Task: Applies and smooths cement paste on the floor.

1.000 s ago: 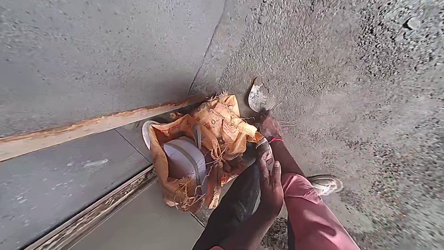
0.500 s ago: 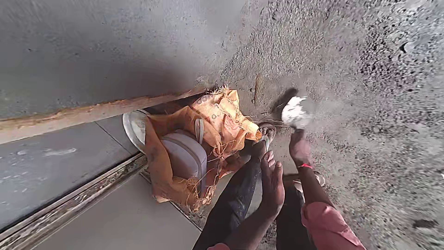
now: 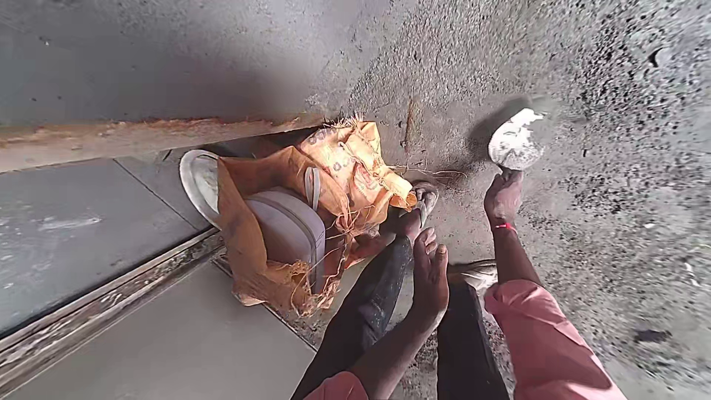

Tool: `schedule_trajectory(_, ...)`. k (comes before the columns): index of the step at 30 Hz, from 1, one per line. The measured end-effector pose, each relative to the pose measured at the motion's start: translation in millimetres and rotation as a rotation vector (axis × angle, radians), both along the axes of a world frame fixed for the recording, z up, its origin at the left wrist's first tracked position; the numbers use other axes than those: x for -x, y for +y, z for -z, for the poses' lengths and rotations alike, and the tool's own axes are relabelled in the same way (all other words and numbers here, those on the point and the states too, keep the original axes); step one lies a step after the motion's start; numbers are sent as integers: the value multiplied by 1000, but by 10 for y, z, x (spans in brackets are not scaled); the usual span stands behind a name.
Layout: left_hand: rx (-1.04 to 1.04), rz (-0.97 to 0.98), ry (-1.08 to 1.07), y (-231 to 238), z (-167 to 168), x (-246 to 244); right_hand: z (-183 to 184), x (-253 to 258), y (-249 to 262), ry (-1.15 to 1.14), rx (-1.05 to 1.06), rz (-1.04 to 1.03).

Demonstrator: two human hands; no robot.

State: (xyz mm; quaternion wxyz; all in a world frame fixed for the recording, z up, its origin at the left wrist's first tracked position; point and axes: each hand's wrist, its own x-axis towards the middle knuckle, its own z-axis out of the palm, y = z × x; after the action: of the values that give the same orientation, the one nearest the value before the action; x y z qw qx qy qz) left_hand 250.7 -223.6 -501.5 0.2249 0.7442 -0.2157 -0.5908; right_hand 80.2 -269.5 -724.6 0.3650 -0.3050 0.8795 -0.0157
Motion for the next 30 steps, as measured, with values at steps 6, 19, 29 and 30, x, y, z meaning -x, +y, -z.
schedule_trajectory(6,0,4,-6,101,42,-25,-253,-571,-91,-85,103,-649)
schedule_trajectory(19,-23,-110,12,56,13,-76,-154,-266,-48,-1,-135,-797)
schedule_trajectory(29,-31,-176,62,83,-15,-165,-224,132,515,47,-219,-664)
schedule_trajectory(30,-35,-176,64,90,-15,-176,-249,313,648,65,-272,-702)
